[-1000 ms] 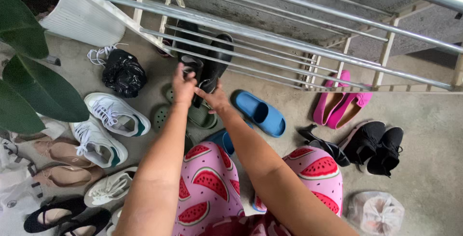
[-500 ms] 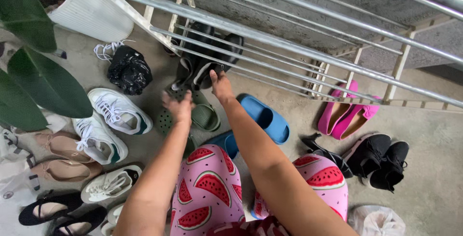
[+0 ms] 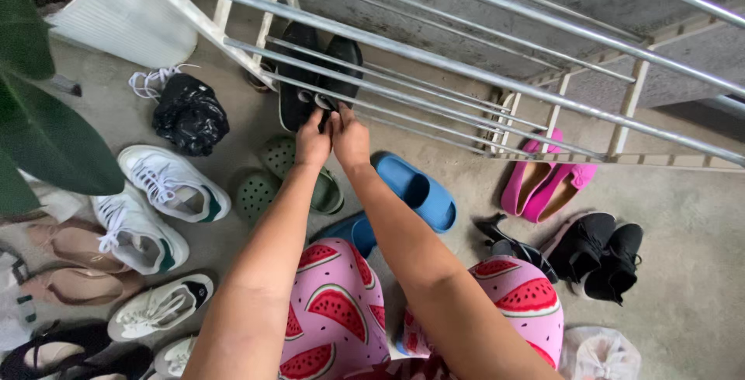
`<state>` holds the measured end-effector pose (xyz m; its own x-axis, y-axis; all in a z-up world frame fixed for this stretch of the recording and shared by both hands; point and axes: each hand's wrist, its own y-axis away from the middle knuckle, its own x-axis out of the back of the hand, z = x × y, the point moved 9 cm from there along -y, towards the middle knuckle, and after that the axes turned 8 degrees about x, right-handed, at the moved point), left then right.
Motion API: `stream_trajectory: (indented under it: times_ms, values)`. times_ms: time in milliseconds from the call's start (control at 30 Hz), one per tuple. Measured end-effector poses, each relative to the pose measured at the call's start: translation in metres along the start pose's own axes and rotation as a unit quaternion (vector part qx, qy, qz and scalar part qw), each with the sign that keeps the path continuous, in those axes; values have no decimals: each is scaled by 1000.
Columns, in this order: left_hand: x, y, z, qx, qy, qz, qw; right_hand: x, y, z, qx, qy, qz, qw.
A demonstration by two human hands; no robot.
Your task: The person organizes a collection of shoes by picking up various pairs including sneakers, flats, and sandals, then placing them on a metal shoe rack or on the floor. The person also handles a plastic bag and a black cable during the process.
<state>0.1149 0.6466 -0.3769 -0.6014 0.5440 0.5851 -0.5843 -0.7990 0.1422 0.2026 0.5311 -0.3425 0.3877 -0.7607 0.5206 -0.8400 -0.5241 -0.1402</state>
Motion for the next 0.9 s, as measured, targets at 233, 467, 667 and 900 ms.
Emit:
stream_trajectory:
  times_ms: [233, 467, 667, 900]
  values:
    - [26, 8, 27, -6, -208, 72, 975, 75, 8, -37, 199, 13, 87, 976]
    - [32, -16, 7, -4, -299, 81, 951, 77, -13, -32, 133, -13, 6, 991]
    - [27, -39, 15, 8, -295, 81, 952, 82, -14, -35, 129, 11, -19, 991]
    - [41, -47, 38, -15, -228, 110, 967, 79, -8, -35, 143, -4, -58, 988]
